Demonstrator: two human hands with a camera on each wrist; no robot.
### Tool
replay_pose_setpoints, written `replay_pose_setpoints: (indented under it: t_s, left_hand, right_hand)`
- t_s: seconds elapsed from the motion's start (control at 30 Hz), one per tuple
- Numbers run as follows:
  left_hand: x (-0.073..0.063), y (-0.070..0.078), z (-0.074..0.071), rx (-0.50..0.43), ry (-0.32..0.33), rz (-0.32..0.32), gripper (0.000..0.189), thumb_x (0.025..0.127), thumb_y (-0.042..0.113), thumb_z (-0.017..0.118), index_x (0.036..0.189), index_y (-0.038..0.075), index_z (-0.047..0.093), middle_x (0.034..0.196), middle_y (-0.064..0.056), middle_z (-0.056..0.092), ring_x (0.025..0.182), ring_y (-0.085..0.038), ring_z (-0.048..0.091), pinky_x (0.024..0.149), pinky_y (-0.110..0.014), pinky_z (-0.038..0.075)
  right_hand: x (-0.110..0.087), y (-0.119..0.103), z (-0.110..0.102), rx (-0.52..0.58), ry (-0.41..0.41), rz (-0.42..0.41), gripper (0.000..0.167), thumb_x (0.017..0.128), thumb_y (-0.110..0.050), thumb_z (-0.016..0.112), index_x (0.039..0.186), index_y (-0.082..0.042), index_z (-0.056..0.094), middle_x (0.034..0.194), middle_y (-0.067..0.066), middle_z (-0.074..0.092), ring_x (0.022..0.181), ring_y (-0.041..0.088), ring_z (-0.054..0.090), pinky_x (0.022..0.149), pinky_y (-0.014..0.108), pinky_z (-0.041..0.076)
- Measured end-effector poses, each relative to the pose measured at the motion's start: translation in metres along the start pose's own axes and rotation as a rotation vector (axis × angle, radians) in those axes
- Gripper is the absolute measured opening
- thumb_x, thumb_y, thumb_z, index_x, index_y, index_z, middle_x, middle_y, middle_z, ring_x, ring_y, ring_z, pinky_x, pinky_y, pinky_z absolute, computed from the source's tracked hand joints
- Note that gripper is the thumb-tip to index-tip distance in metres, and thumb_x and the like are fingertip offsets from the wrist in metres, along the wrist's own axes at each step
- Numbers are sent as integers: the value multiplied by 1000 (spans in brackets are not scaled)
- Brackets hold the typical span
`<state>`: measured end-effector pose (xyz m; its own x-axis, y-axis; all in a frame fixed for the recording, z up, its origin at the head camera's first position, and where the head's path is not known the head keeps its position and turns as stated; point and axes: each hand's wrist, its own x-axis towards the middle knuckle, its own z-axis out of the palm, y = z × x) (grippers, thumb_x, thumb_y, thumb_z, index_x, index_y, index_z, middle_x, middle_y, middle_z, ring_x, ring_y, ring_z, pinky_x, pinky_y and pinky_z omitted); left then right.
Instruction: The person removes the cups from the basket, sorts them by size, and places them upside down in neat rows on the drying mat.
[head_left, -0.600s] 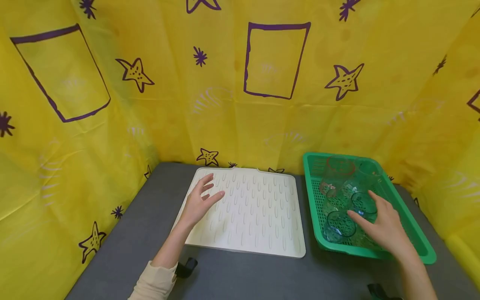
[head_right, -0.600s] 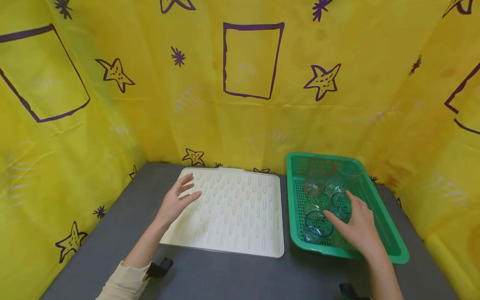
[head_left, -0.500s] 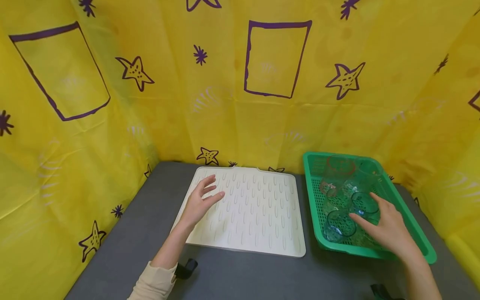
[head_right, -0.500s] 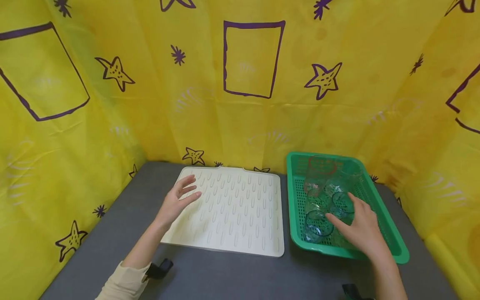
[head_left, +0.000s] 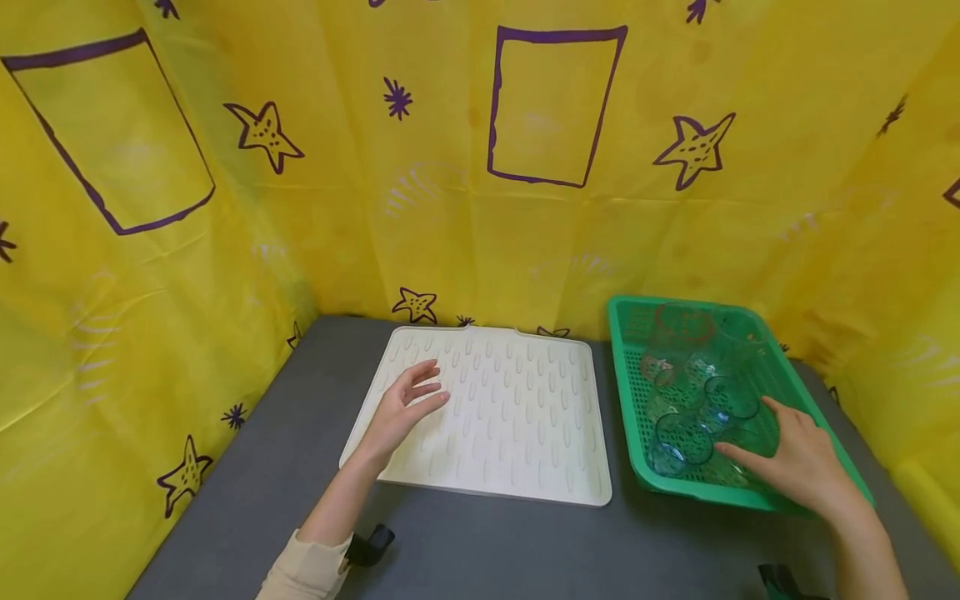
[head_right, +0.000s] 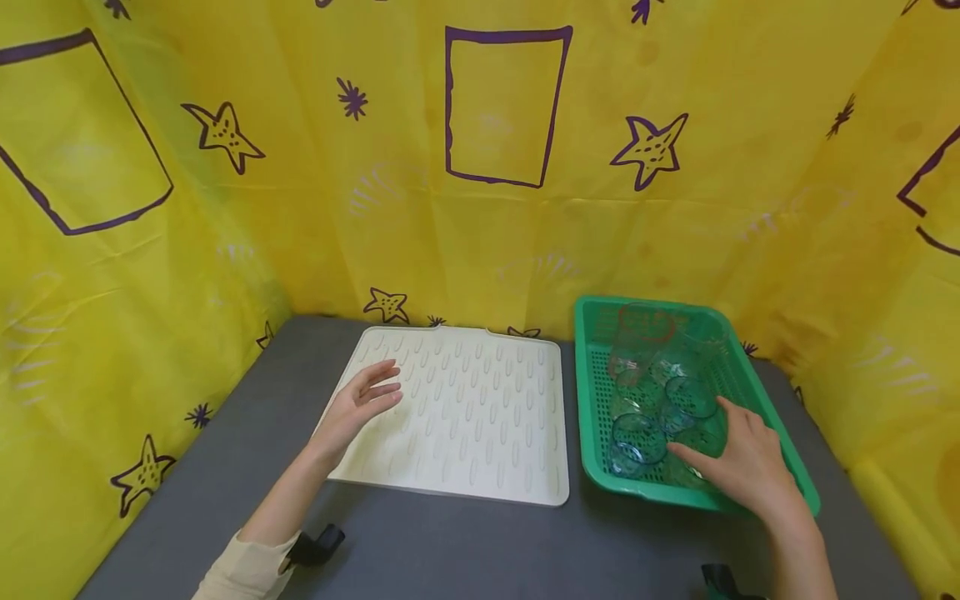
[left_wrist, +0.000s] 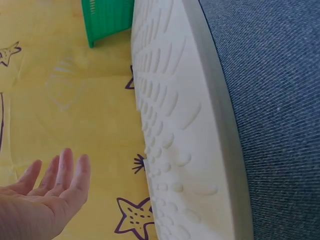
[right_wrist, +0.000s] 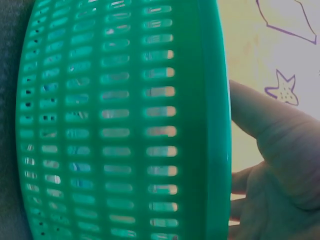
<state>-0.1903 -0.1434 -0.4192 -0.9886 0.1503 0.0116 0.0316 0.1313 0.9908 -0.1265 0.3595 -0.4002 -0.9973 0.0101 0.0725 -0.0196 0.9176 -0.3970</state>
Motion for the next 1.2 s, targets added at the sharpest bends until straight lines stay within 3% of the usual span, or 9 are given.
replay_pose_setpoints:
  t_s: [0.27,0.67,0.93,1.2]
  left_hand:
    - [-5,-7,0,-8,-32,-7,60,91,20,68,145,12,43,141,-11,49,125,-29,51,103,-49,40]
    - [-8,-14,10,-40,-81,-4,58,90,17,68,143,11,45,141,-12,50,124,-29,52,102,-45,42]
    - [-10,-17,14,-32,-100,-1,58,91,17,68,144,10,44,142,-15,48,125,-30,52,103,-48,40]
    - [-11,-17,17,-41,-118,8,54,91,16,68,141,11,48,139,-10,52,123,-29,53,100,-39,43]
  right_hand:
    - [2,2,-5,-34,-130,12,105,84,-50,72,139,25,22,130,51,28,114,66,30,85,75,31]
    - [2,11,1,-24,-272,20,98,83,-50,73,135,22,32,124,46,42,106,61,46,74,60,46]
    - [2,11,2,2,-291,31,96,81,-46,77,135,20,33,119,41,51,104,58,50,73,57,47]
    - [3,12,0,-12,-251,23,96,79,-44,79,133,21,34,115,39,53,100,56,53,72,58,47]
